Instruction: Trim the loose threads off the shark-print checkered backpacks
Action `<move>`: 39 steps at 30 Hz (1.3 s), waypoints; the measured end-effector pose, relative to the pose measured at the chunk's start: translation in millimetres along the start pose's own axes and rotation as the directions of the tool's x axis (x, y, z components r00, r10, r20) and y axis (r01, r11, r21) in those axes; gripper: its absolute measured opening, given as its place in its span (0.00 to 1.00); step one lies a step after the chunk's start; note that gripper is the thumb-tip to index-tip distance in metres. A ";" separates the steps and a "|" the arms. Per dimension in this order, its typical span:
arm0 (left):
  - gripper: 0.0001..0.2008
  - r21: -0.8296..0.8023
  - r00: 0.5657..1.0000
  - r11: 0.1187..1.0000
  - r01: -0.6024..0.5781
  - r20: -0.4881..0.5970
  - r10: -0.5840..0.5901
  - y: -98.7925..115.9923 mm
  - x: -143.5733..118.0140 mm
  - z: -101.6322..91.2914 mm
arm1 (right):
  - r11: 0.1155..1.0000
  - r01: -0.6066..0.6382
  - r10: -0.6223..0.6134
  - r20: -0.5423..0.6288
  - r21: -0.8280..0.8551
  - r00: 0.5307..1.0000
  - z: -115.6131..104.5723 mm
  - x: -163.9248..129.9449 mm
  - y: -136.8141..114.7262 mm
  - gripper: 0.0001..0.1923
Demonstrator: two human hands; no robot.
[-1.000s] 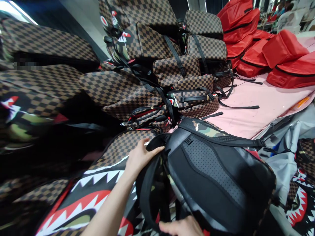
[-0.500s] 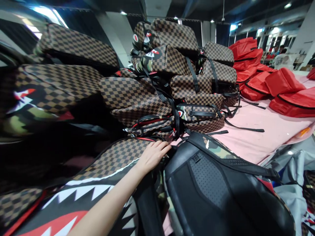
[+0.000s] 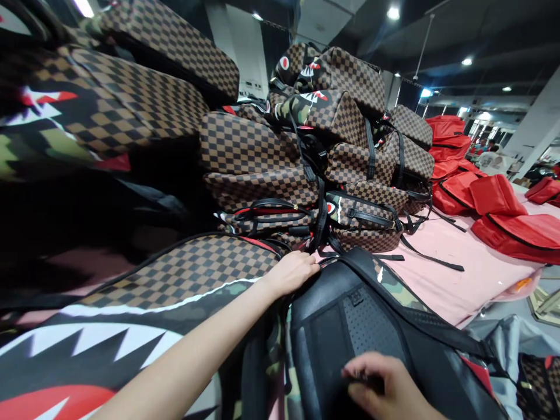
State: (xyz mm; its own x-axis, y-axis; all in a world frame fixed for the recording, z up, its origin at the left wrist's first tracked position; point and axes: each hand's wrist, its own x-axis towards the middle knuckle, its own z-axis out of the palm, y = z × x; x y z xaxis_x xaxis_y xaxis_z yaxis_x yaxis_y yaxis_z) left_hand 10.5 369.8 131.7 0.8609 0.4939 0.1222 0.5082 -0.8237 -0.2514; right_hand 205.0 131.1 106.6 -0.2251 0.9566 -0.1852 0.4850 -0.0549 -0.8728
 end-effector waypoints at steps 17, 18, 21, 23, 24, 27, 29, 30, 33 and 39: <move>0.11 -0.262 0.992 0.963 0.071 -0.085 -0.096 -11.7 0.1 7.6 | 0.709 -0.048 -0.187 -0.254 -0.704 0.949 -75.8 133.8 -52.6 0.11; 0.10 -0.267 0.992 0.961 0.075 -0.083 -0.100 -11.0 0.8 7.5 | 0.690 -0.047 -0.191 -0.244 -0.722 0.951 -76.9 138.5 -55.7 0.11; 0.10 -0.280 0.990 0.956 0.091 -0.077 -0.116 -9.0 -0.4 6.5 | 0.644 -0.050 -0.175 -0.211 -0.763 0.962 -78.3 151.2 -64.5 0.12; 0.10 -0.295 0.988 0.949 0.110 -0.074 -0.138 -7.6 -3.2 5.3 | 0.622 -0.049 -0.168 -0.194 -0.781 0.967 -78.2 157.9 -69.2 0.13; 0.09 -0.308 0.985 0.943 0.128 -0.074 -0.158 -7.0 -4.5 4.8 | 0.613 -0.045 -0.166 -0.184 -0.789 0.969 -77.9 160.6 -71.2 0.13; 0.09 -0.369 0.960 0.901 0.229 -0.070 -0.273 -5.7 -4.8 5.7 | 0.591 -0.010 -0.162 -0.131 -0.806 0.978 -76.6 166.0 -75.9 0.15; 0.09 -0.420 0.927 0.850 0.317 -0.055 -0.372 -5.6 -1.8 8.9 | 0.573 0.010 -0.161 -0.101 -0.820 0.982 -75.4 168.5 -77.9 0.16; 0.08 -0.448 0.908 0.820 0.356 -0.042 -0.417 -5.9 0.2 10.9 | 0.562 0.015 -0.163 -0.093 -0.827 0.982 -74.7 169.8 -78.6 0.16; 0.08 -0.545 0.865 0.725 0.421 0.003 -0.501 -8.0 4.5 16.8 | 0.540 0.024 -0.179 -0.087 -0.841 0.980 -73.0 174.5 -79.7 0.12; 0.08 -0.696 0.835 0.582 0.421 0.047 -0.548 -13.8 2.6 22.3 | 0.513 0.060 -0.179 -0.039 -0.857 0.983 -72.2 184.6 -83.8 0.11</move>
State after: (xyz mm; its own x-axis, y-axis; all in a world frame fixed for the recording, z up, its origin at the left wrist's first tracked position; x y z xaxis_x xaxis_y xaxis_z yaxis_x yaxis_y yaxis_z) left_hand 5.2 388.7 114.0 0.4391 0.8770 0.1949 0.6746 -0.4651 0.5732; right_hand 183.9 332.9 178.2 -0.2754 0.9613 -0.0082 0.9590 0.2741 -0.0716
